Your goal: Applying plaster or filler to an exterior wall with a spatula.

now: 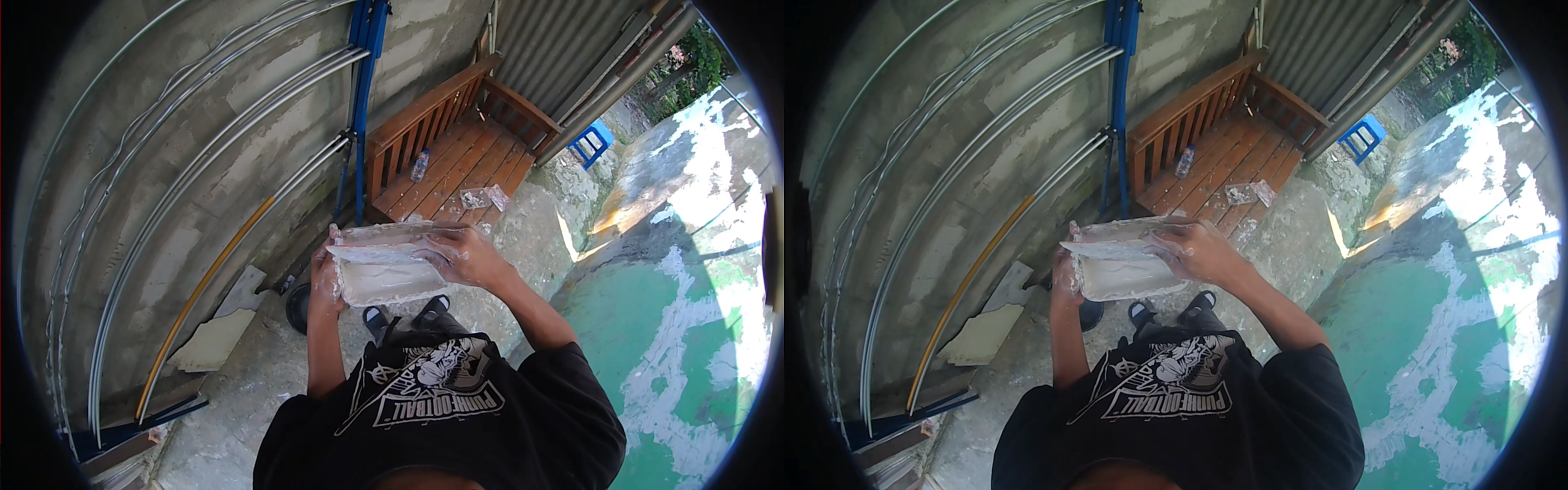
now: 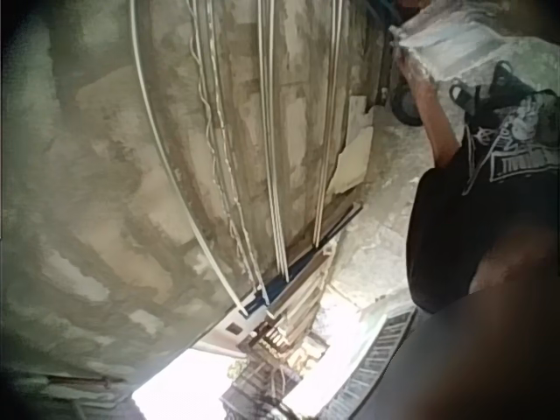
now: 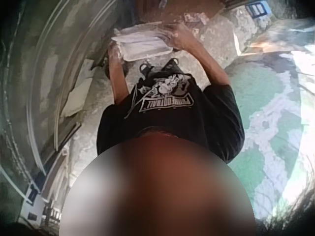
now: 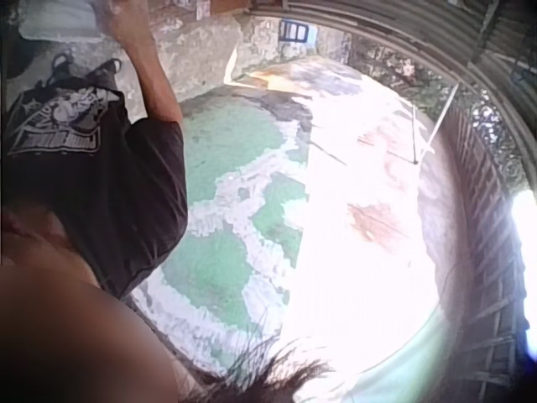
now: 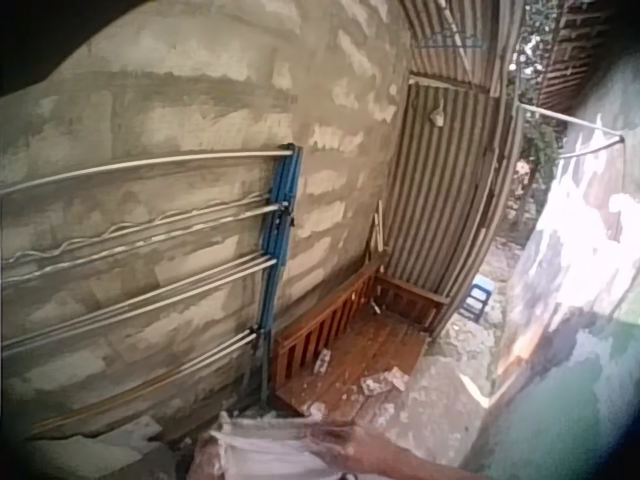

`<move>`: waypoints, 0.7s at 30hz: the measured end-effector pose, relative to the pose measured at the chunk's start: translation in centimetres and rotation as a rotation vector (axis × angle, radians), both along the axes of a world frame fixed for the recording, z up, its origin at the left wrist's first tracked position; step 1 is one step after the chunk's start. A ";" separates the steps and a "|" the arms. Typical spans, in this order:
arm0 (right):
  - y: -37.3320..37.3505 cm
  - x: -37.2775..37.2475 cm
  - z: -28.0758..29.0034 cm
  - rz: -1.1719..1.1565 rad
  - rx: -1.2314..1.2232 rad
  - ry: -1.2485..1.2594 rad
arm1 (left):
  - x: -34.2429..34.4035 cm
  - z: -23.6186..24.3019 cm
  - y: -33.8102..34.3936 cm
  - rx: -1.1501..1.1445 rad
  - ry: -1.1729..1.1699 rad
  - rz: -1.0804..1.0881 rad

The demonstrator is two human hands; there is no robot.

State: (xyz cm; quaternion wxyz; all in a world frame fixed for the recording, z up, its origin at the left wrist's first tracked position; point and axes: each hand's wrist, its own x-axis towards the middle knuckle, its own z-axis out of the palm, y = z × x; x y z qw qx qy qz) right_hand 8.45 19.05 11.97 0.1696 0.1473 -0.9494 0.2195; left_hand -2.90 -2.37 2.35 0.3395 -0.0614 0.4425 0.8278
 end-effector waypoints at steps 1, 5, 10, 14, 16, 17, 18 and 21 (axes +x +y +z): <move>-0.1 0.1 -0.2 0.051 -0.009 0.007 | -0.1 -0.1 -0.2 0.001 -0.002 0.004; -0.4 0.2 -0.3 0.063 -0.062 -0.054 | -0.4 -0.3 -0.4 0.089 0.004 -0.006; 0.2 0.2 1.4 0.004 -0.104 -0.027 | -0.1 0.8 -0.7 0.078 0.042 0.023; 0.1 -0.2 1.1 0.043 -0.090 -0.102 | -0.4 0.6 -0.4 0.067 -0.039 0.028; 0.3 -0.4 0.6 -0.015 -0.051 -0.196 | -0.4 0.6 -0.2 0.063 -0.050 0.032; 0.3 -0.6 0.8 -0.011 -0.053 -0.195 | -0.3 0.3 -0.4 0.076 0.000 0.029; 0.3 -0.7 1.1 -0.042 -0.045 -0.173 | -0.3 0.2 -0.5 0.089 0.050 0.026; 1.4 -1.7 1.4 -0.078 -0.095 -0.151 | 0.0 0.9 -0.4 0.047 0.035 0.006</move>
